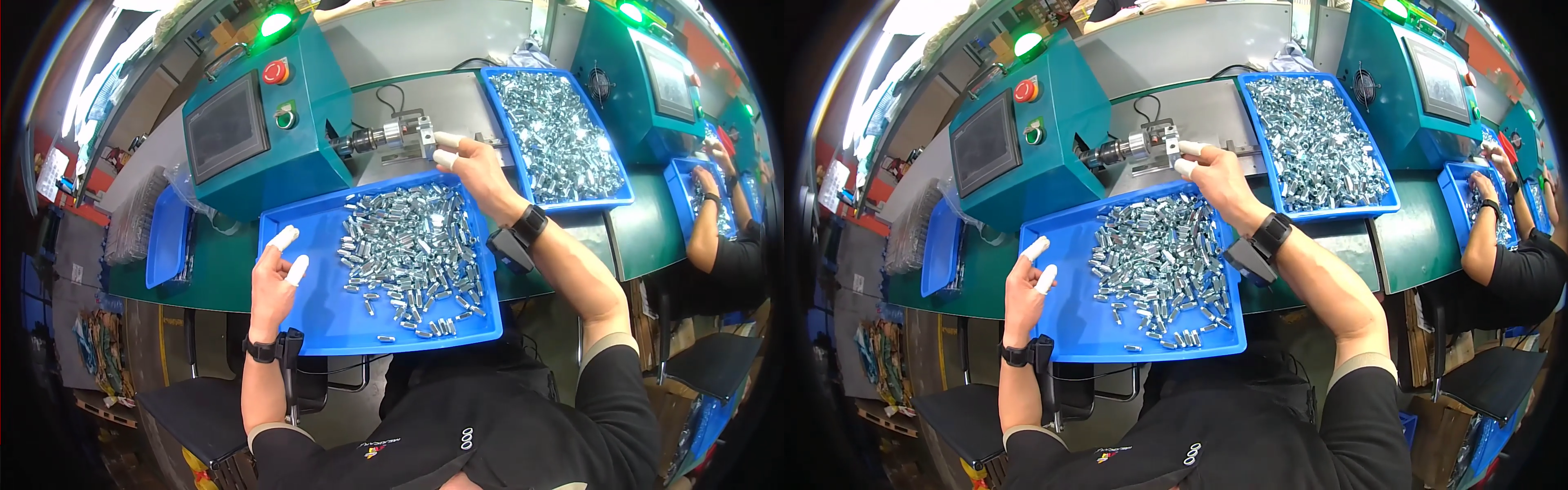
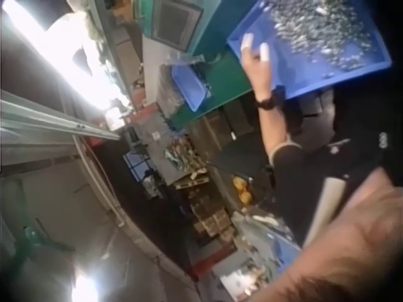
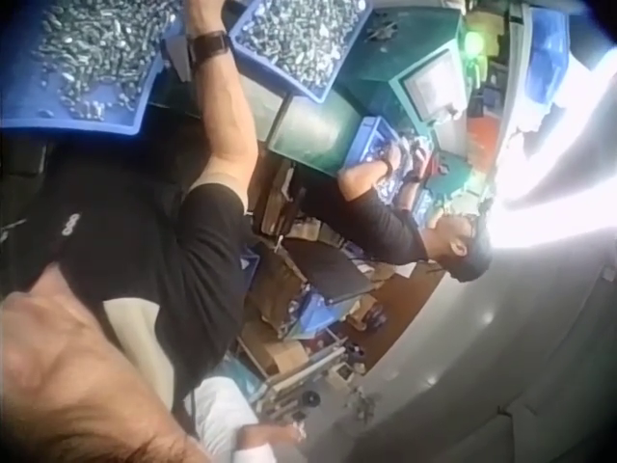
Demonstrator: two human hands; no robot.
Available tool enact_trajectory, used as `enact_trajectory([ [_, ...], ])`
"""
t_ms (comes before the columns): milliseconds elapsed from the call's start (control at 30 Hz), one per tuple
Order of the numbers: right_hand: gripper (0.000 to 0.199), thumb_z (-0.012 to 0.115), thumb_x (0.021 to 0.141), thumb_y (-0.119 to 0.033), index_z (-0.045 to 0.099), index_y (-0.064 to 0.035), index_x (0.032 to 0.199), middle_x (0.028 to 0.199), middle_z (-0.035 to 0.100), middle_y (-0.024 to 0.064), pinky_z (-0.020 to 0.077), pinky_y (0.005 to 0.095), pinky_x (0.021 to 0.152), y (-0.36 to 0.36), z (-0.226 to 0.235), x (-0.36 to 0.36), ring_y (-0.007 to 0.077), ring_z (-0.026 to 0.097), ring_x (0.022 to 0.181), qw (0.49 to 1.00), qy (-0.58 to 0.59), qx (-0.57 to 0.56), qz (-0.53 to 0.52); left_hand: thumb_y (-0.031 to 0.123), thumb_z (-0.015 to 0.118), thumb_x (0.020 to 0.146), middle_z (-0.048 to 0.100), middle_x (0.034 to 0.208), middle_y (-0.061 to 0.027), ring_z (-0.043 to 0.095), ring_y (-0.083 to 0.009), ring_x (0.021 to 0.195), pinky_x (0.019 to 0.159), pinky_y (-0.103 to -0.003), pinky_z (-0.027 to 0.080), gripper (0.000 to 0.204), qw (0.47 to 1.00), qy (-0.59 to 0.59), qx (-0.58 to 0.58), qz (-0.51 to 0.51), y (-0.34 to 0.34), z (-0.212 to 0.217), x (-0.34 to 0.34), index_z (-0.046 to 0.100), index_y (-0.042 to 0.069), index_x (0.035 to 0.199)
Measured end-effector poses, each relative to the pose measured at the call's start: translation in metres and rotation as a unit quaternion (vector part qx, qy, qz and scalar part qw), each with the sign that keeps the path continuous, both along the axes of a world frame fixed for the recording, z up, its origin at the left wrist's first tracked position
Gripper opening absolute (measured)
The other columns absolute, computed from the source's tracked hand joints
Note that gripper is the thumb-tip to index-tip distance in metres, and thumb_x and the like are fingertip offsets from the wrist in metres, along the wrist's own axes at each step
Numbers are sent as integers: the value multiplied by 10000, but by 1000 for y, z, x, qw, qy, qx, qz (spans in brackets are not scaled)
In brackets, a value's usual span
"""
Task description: The worker is picking up small metal components from a blue tray and inserting them into a specialized machine for processing or assembly.
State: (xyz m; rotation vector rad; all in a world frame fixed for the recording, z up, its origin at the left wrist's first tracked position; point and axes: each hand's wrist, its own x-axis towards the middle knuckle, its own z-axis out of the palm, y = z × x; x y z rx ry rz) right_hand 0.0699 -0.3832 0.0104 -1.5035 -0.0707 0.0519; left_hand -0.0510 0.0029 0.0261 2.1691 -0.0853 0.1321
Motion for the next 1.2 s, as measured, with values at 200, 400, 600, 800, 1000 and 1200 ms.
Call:
enact_trajectory([
  [200,538,735,1002,-158,603,9,1496,1316,730,124,529,310,1025,5,3,3,165,679,1128,999,-3,6,34,66,755,968,592,1547,-143,643,-86,742,680,-246,553,523,999,29,-14,1,-3,-1,6,618,17,1470],
  [400,582,750,988,-168,582,1,1519,1339,720,148,514,308,1032,11,-3,15,178,661,1176,1000,-12,10,-5,49,741,972,564,1577,-143,676,-103,786,712,-250,569,528,997,58,-41,2,-8,-2,10,607,18,1482],
  [600,622,748,985,-163,543,27,1542,1364,706,172,497,313,1055,10,8,15,189,651,1215,998,2,-49,27,54,736,977,555,1583,-147,677,-110,798,735,-254,573,531,997,66,-42,-4,-9,-2,12,601,18,1490],
  [800,625,741,990,-164,535,22,1550,1369,704,177,491,315,1062,18,5,16,193,648,1219,998,5,-45,36,63,733,980,560,1575,-154,676,-111,804,749,-257,573,532,997,64,-40,-16,-11,0,10,596,13,1492],
  [1000,627,743,988,-162,536,15,1554,1367,706,171,491,316,1063,19,11,14,191,649,1211,998,11,-41,44,59,729,980,562,1572,-157,672,-111,797,746,-257,573,526,997,67,-38,-11,-12,2,7,596,1,1486],
  [1200,620,744,985,-160,548,1,1551,1362,710,161,488,318,1072,21,12,16,185,644,1219,996,2,-67,52,59,726,983,562,1571,-158,674,-111,798,747,-257,575,523,997,67,-38,-13,-12,3,7,595,-5,1484],
])
